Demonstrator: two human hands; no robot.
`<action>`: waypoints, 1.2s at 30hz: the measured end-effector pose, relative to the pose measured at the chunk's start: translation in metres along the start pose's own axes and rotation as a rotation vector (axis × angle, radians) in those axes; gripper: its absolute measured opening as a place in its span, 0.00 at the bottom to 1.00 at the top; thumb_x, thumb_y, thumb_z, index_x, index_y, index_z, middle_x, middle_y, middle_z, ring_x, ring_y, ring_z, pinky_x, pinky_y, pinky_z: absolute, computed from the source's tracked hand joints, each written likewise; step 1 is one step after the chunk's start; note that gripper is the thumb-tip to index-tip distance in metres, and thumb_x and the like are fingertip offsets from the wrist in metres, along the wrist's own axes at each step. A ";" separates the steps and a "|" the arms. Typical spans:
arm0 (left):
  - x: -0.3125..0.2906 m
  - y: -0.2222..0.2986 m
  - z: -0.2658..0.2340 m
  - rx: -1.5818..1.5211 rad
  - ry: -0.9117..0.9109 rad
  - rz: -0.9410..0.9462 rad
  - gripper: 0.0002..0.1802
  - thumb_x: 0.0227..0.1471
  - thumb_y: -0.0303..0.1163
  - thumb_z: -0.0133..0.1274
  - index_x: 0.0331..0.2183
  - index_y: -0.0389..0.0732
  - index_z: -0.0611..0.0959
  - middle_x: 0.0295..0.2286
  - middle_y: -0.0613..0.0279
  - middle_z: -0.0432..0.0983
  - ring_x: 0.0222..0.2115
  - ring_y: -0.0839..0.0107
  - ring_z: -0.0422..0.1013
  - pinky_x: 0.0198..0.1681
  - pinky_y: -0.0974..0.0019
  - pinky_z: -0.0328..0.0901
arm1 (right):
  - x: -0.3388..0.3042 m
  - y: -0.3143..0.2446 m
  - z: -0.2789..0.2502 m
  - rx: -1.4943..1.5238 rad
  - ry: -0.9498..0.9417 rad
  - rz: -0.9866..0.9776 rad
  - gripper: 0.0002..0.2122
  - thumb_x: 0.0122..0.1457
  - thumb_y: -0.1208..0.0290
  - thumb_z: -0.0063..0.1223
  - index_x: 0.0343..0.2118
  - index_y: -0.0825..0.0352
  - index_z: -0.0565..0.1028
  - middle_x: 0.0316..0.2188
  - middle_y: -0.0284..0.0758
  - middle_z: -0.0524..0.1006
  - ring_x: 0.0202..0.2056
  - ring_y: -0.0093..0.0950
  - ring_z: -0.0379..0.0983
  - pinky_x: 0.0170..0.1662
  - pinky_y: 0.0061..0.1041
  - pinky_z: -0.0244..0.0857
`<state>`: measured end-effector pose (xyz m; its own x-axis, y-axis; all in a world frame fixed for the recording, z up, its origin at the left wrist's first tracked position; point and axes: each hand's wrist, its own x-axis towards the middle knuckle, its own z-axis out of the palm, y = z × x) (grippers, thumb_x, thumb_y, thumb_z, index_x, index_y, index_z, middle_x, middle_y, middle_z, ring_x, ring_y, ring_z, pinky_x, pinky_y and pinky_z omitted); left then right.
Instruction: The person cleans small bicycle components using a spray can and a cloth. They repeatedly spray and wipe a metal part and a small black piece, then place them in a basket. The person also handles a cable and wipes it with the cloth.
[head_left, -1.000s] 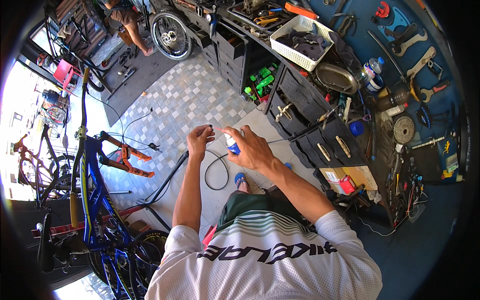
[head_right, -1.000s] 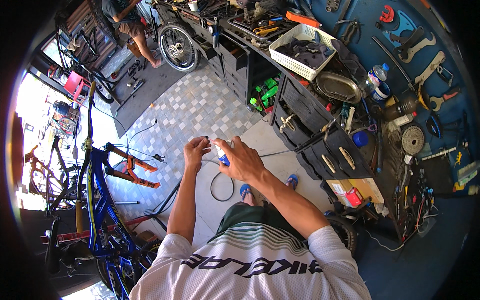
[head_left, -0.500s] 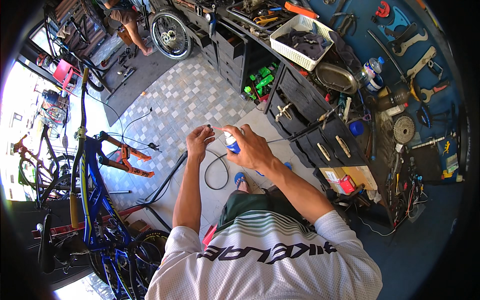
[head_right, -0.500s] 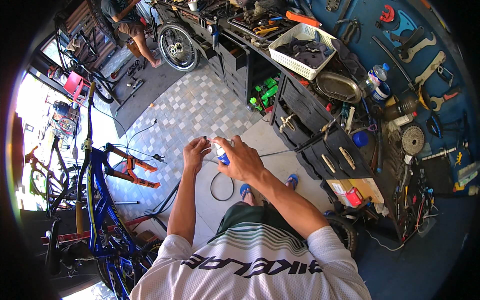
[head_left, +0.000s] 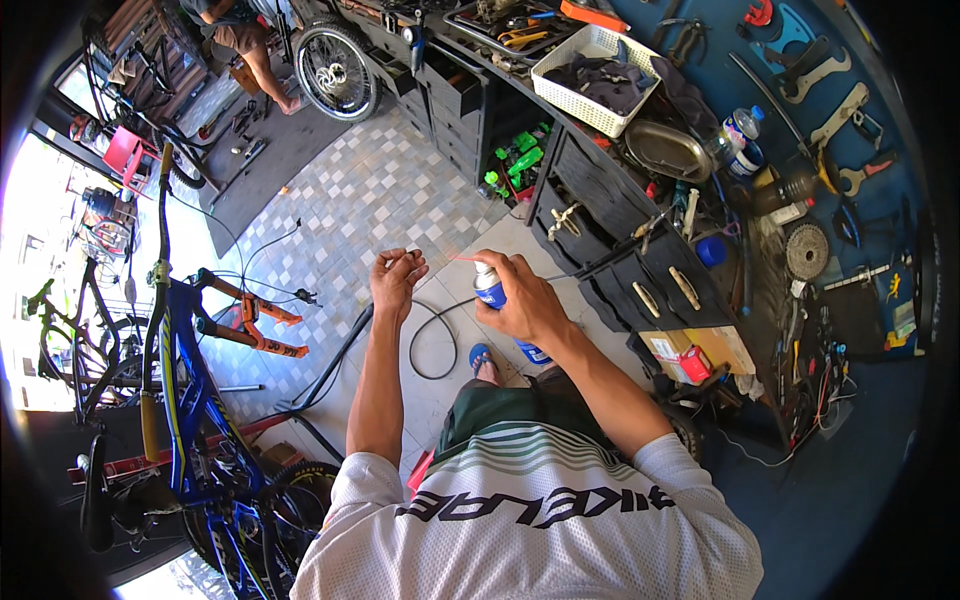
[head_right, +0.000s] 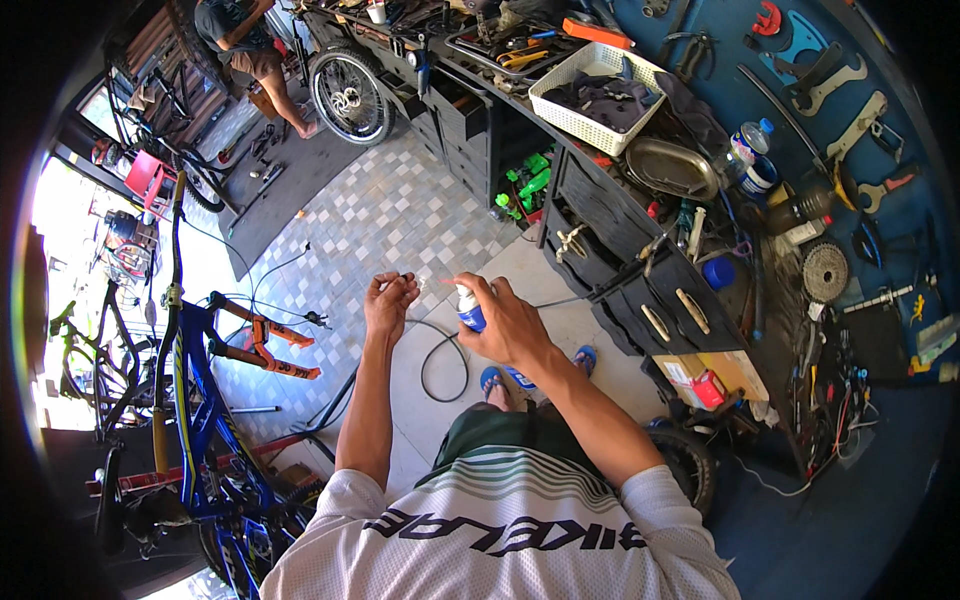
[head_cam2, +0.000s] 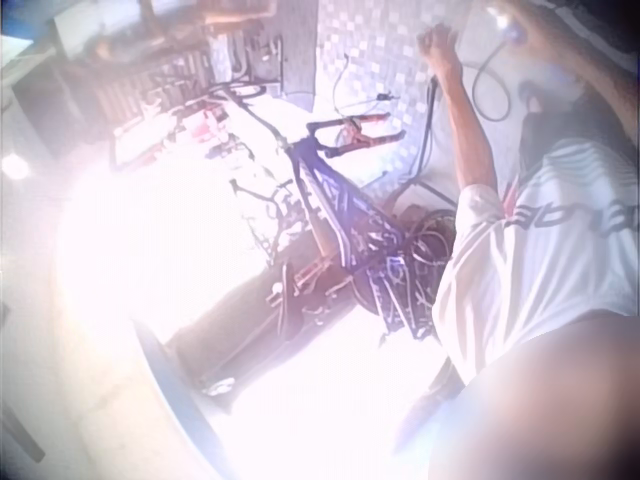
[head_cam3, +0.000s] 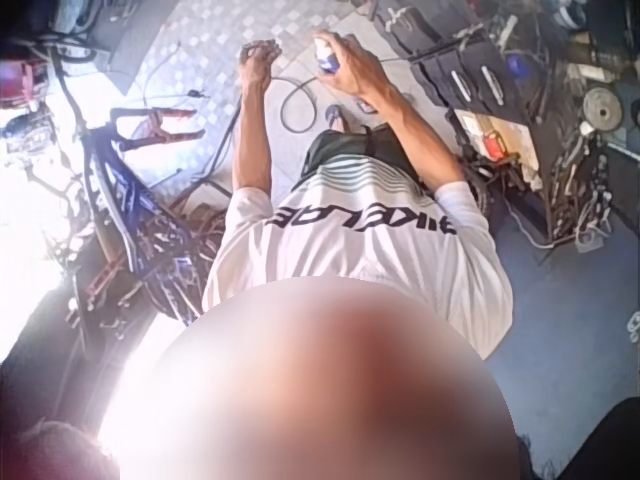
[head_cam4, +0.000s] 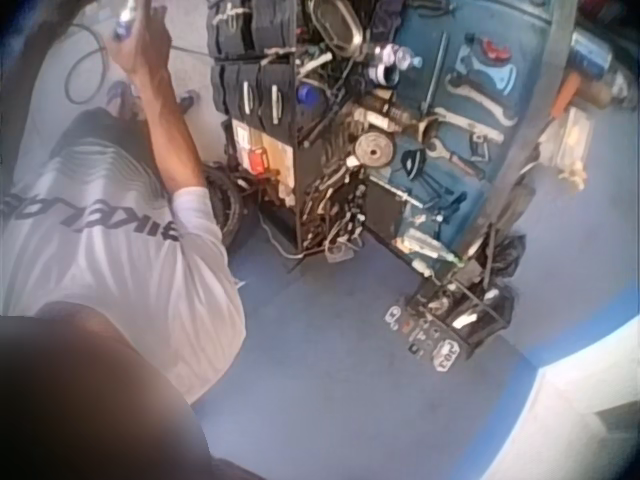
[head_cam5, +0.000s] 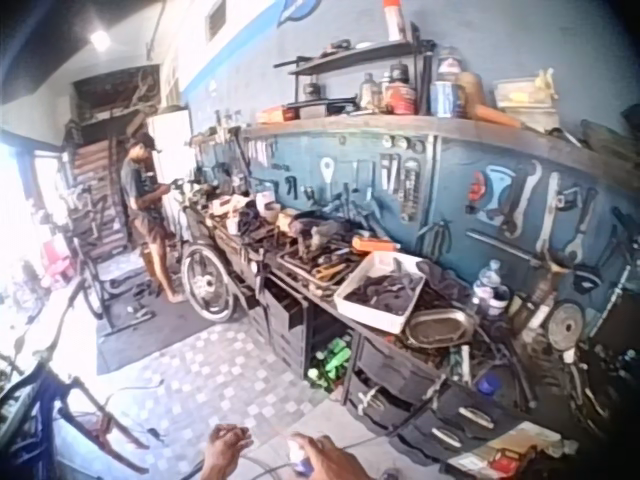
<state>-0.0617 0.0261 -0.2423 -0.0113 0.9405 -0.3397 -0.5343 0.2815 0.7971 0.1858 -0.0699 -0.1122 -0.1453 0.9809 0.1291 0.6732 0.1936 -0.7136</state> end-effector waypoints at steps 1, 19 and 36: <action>0.000 0.001 0.001 -0.002 -0.009 -0.003 0.08 0.60 0.20 0.57 0.41 0.34 0.77 0.41 0.47 0.79 0.41 0.60 0.80 0.44 0.59 0.78 | -0.001 -0.002 -0.001 0.005 0.004 -0.010 0.34 0.51 0.66 0.65 0.63 0.50 0.63 0.40 0.48 0.72 0.35 0.52 0.78 0.38 0.47 0.76; -0.010 0.010 0.026 0.149 -0.073 0.052 0.17 0.61 0.21 0.57 0.50 0.27 0.77 0.42 0.52 0.78 0.42 0.63 0.79 0.47 0.62 0.80 | 0.006 -0.025 -0.009 -0.005 -0.013 -0.127 0.36 0.50 0.66 0.65 0.64 0.48 0.62 0.40 0.48 0.71 0.33 0.51 0.79 0.36 0.47 0.77; -0.016 0.006 0.033 0.401 -0.155 0.179 0.14 0.61 0.22 0.55 0.47 0.27 0.77 0.41 0.52 0.78 0.41 0.67 0.79 0.41 0.64 0.80 | 0.015 -0.026 -0.008 -0.160 -0.104 -0.049 0.36 0.53 0.63 0.65 0.65 0.47 0.60 0.41 0.50 0.70 0.34 0.53 0.78 0.36 0.49 0.75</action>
<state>-0.0368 0.0187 -0.2161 0.0694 0.9898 -0.1245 -0.1664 0.1345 0.9768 0.1715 -0.0604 -0.0862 -0.2489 0.9649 0.0833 0.7693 0.2493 -0.5883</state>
